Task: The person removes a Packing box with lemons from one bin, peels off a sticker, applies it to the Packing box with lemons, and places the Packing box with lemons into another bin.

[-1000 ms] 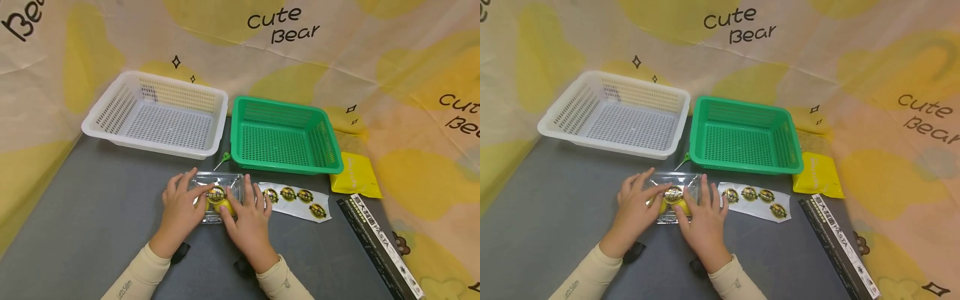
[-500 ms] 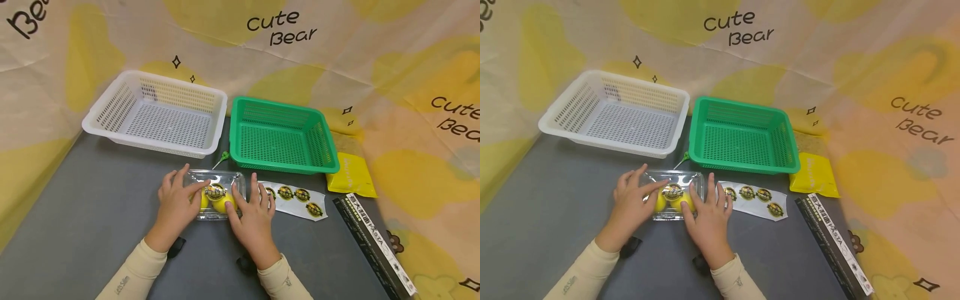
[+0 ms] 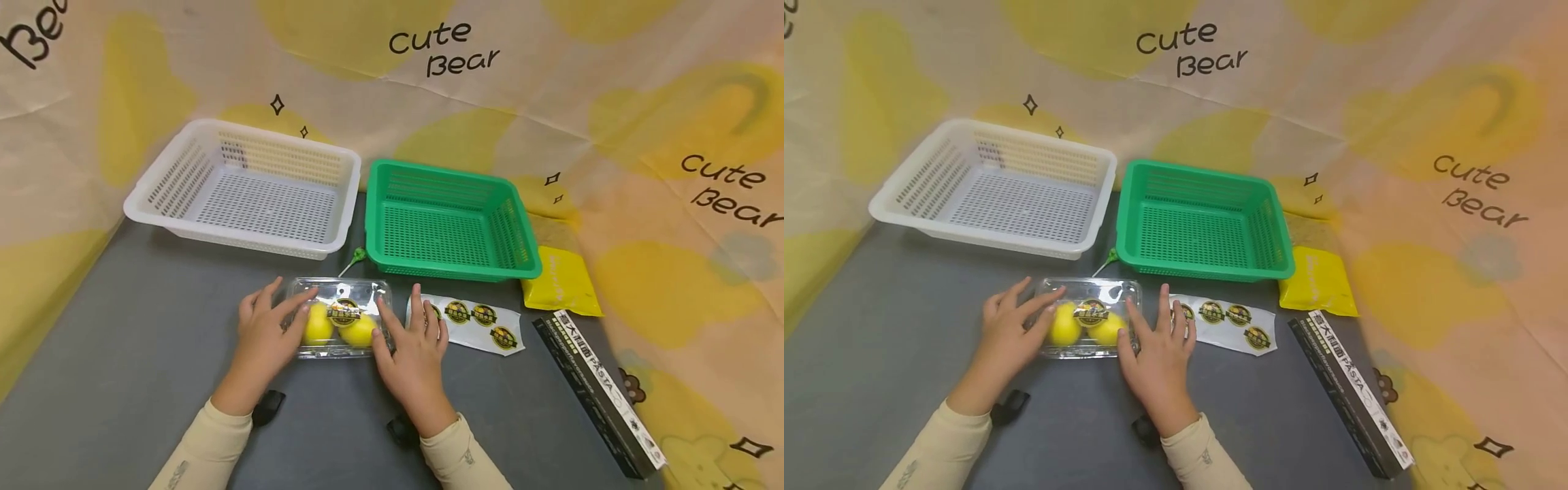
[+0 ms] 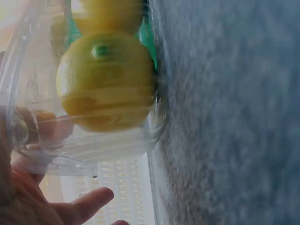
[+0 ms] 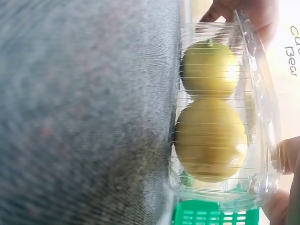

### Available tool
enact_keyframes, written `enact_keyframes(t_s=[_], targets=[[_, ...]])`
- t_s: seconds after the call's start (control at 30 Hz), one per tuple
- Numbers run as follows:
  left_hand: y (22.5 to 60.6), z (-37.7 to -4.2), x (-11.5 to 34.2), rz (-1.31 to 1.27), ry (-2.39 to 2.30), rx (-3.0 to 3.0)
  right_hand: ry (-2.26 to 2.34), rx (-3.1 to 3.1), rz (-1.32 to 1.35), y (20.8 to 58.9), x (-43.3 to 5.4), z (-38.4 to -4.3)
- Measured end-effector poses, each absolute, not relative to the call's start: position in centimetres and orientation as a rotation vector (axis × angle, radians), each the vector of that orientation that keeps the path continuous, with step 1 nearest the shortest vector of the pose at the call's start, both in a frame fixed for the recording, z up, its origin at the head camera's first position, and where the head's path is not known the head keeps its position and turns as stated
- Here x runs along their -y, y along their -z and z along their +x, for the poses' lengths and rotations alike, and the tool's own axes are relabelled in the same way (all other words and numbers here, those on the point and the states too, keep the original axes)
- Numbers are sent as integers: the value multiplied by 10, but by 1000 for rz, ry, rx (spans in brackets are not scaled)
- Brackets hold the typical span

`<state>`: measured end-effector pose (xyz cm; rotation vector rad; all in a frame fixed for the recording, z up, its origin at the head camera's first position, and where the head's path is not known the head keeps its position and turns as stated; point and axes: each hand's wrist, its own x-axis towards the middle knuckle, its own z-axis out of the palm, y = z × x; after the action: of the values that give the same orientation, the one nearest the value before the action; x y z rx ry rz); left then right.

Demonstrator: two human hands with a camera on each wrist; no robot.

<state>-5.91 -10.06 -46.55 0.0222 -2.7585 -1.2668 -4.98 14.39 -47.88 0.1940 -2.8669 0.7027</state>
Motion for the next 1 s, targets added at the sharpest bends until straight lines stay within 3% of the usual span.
enact_keyframes(t_s=[0.2,0.37,0.67,1.0], targets=[[465,-62,105,17,1434,2804,-723,2920,128,477,-160,-52],[466,-65,108,18,1487,2795,-689,2870,113,452,-198,-66],[464,-65,107,56,1519,2798,-648,2745,-15,395,-287,-149],[467,-65,106,107,1560,2830,-585,2988,-240,406,-331,-219]])
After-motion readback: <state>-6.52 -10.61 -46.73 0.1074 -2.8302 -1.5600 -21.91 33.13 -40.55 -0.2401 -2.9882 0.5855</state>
